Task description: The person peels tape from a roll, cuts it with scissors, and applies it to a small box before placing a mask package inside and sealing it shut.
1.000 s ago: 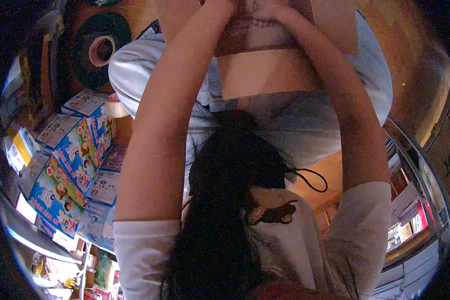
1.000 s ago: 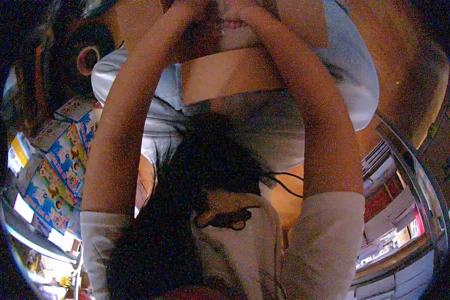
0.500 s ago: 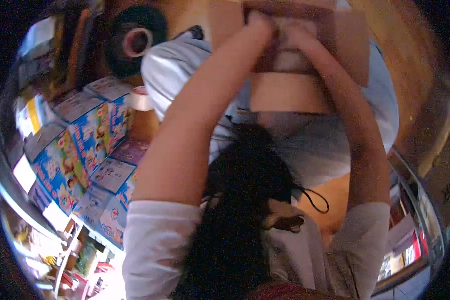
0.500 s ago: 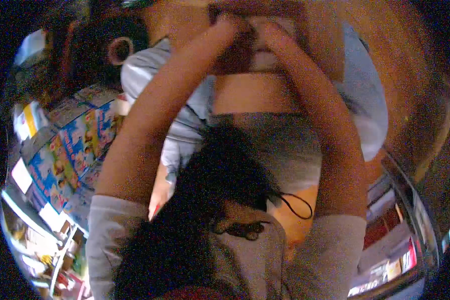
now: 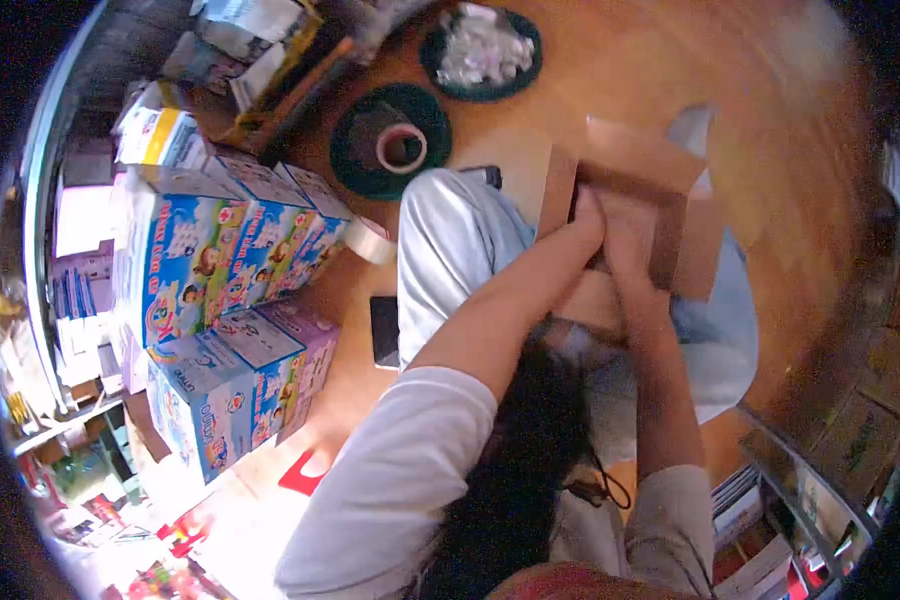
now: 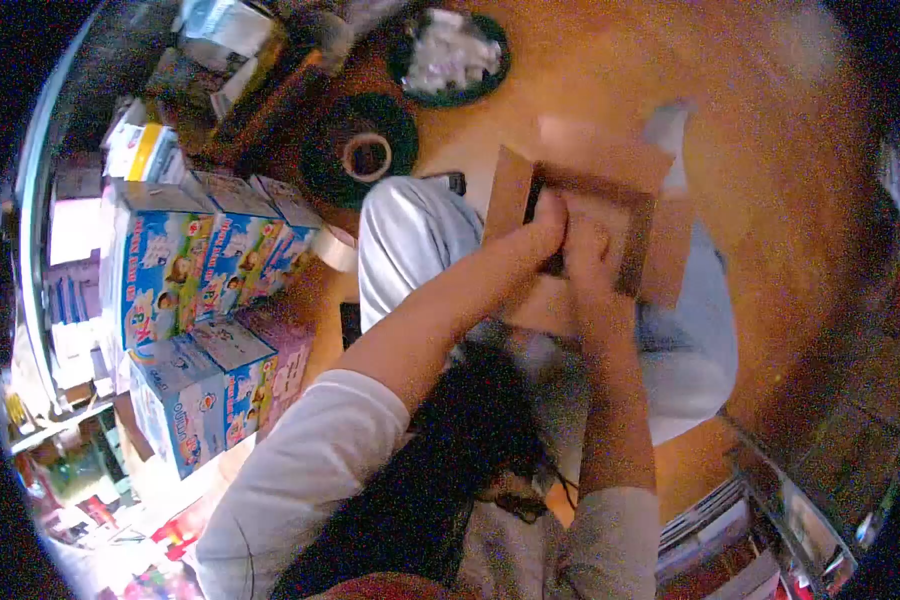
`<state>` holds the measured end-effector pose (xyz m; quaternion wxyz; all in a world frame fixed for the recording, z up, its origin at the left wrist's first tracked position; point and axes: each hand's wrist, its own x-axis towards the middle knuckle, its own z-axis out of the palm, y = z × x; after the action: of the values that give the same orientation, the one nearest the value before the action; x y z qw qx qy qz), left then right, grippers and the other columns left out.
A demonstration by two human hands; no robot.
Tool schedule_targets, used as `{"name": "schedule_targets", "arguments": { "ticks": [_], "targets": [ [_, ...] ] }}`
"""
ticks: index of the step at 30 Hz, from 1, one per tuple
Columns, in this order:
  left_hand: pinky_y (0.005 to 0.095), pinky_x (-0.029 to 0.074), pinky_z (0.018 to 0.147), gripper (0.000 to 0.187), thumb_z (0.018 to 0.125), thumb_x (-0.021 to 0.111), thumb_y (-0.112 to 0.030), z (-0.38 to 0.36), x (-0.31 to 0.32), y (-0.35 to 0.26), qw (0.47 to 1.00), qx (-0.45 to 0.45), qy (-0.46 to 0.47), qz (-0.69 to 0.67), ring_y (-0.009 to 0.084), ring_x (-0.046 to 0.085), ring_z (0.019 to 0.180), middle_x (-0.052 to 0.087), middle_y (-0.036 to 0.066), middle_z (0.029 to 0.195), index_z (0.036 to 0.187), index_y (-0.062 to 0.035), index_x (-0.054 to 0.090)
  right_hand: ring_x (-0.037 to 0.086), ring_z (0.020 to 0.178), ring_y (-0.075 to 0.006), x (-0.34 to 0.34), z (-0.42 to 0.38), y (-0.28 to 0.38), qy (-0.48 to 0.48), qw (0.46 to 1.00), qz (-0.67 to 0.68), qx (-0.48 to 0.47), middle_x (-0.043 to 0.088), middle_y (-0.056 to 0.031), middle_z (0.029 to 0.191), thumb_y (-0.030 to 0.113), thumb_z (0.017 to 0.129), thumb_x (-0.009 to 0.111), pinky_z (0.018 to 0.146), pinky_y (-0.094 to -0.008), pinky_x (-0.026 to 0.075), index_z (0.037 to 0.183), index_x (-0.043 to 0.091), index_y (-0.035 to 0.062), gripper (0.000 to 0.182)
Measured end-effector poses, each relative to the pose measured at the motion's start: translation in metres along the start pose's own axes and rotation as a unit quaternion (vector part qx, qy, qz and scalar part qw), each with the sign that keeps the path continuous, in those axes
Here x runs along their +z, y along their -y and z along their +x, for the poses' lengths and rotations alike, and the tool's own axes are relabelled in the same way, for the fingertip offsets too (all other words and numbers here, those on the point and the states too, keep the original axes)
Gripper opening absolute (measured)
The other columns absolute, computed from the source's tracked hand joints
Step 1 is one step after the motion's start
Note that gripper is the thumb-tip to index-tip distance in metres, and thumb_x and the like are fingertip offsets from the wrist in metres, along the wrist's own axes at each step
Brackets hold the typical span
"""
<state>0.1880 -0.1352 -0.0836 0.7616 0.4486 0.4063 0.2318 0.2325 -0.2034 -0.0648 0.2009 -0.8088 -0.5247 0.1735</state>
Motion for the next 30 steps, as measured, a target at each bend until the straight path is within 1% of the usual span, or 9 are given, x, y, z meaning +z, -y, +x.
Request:
{"name": "schedule_targets", "arguments": {
  "ticks": [1, 2, 3, 5, 7, 9, 14, 21, 30],
  "targets": [
    [0.0370, 0.036, 0.090, 0.046, 0.082, 0.042, -0.041, -0.006, -0.003, -0.017, 0.931, 0.035, 0.104, 0.348, 0.0265, 0.049, 0.105, 0.053, 0.011, 0.115, 0.108, -0.0072, 0.056, 0.056, 0.090, -0.0288, -0.017, -0.008, 0.015, 0.010, 0.995, -0.091, -0.037, 0.058, -0.0170, 0.100, 0.024, 0.082, 0.046, 0.077, -0.0393, 0.044, 0.099, 0.058, 0.0020, 0.030],
    [0.0352, 0.037, 0.090, 0.044, 0.081, 0.044, -0.042, -0.014, -0.006, -0.033, 0.735, 0.056, 0.181, 0.651, 0.0264, 0.048, 0.106, 0.053, 0.011, 0.115, 0.106, -0.0096, 0.058, 0.056, 0.090, -0.0297, -0.006, -0.007, 0.003, 0.030, 0.961, -0.274, -0.032, 0.058, -0.0161, 0.101, 0.026, 0.079, 0.051, 0.076, -0.0403, 0.045, 0.100, 0.058, 0.0030, 0.032],
    [0.0333, 0.038, 0.090, 0.042, 0.080, 0.046, -0.043, -0.028, -0.011, -0.051, 0.439, 0.057, 0.224, 0.868, 0.0263, 0.047, 0.108, 0.053, 0.011, 0.114, 0.104, -0.0120, 0.060, 0.056, 0.091, -0.0308, -0.015, -0.005, 0.005, 0.044, 0.966, -0.253, -0.018, 0.058, -0.0162, 0.102, 0.027, 0.077, 0.054, 0.075, -0.0410, 0.046, 0.100, 0.058, 0.0032, 0.034],
    [0.0345, 0.040, 0.086, 0.029, 0.077, 0.054, -0.035, -0.089, -0.012, -0.128, 0.502, 0.093, 0.293, 0.808, 0.0272, 0.051, 0.102, 0.058, 0.010, 0.105, 0.092, -0.0131, 0.064, 0.056, 0.092, -0.0330, -0.027, -0.002, 0.012, 0.081, 0.974, -0.212, 0.008, 0.057, -0.0163, 0.104, 0.030, 0.071, 0.060, 0.075, -0.0424, 0.046, 0.101, 0.058, 0.0037, 0.039],
    [0.0385, 0.045, 0.073, 0.028, 0.083, 0.051, -0.029, -0.138, -0.038, -0.175, 0.633, 0.258, 0.302, 0.665, 0.0295, 0.059, 0.083, 0.062, 0.012, 0.089, 0.094, -0.0051, 0.061, 0.057, 0.088, -0.0354, -0.080, -0.013, 0.048, 0.078, 0.981, -0.165, 0.061, 0.059, -0.0173, 0.099, 0.030, 0.066, 0.066, 0.074, -0.0411, 0.047, 0.100, 0.058, 0.0041, 0.044],
    [0.0364, 0.044, 0.075, 0.032, 0.085, 0.050, -0.031, -0.168, -0.068, -0.199, 0.801, 0.321, 0.319, 0.392, 0.0309, 0.058, 0.083, 0.061, 0.014, 0.088, 0.096, -0.0023, 0.057, 0.059, 0.079, -0.0359, -0.110, -0.018, 0.057, 0.068, 0.983, -0.157, 0.060, 0.062, -0.0152, 0.084, 0.028, 0.071, 0.061, 0.066, -0.0417, 0.048, 0.088, 0.062, 0.0051, 0.028],
    [0.0269, 0.044, 0.072, 0.018, 0.087, 0.048, -0.015, -0.223, -0.170, -0.196, 0.926, 0.310, 0.007, 0.216, 0.0134, 0.056, 0.079, 0.059, 0.007, 0.082, 0.090, -0.0002, 0.057, 0.060, 0.073, -0.0309, -0.160, -0.021, 0.077, -0.007, 0.999, -0.034, -0.023, 0.062, -0.0160, 0.077, 0.022, 0.077, 0.058, 0.066, -0.0378, 0.046, 0.084, 0.062, 0.0022, 0.022],
    [0.0246, 0.045, 0.071, 0.019, 0.088, 0.046, -0.013, -0.222, -0.246, -0.183, 0.925, 0.308, -0.202, 0.092, 0.0109, 0.056, 0.077, 0.059, 0.005, 0.078, 0.084, 0.0023, 0.056, 0.059, 0.069, -0.0228, -0.178, 0.067, 0.213, -0.002, 0.983, -0.007, -0.186, 0.061, -0.0136, 0.076, 0.021, 0.079, 0.058, 0.063, -0.0319, 0.046, 0.086, 0.060, 0.0015, 0.021],
    [0.0292, 0.045, 0.068, 0.013, 0.085, 0.048, -0.011, -0.224, -0.234, -0.159, 0.924, 0.279, -0.231, 0.125, 0.0219, 0.059, 0.076, 0.058, 0.011, 0.077, 0.080, -0.0003, 0.054, 0.059, 0.080, -0.0299, -0.065, 0.186, 0.476, 0.020, 0.895, 0.024, -0.445, 0.061, -0.0127, 0.087, 0.020, 0.077, 0.057, 0.069, -0.0365, 0.047, 0.088, 0.058, 0.0067, 0.018]
  ]
}}
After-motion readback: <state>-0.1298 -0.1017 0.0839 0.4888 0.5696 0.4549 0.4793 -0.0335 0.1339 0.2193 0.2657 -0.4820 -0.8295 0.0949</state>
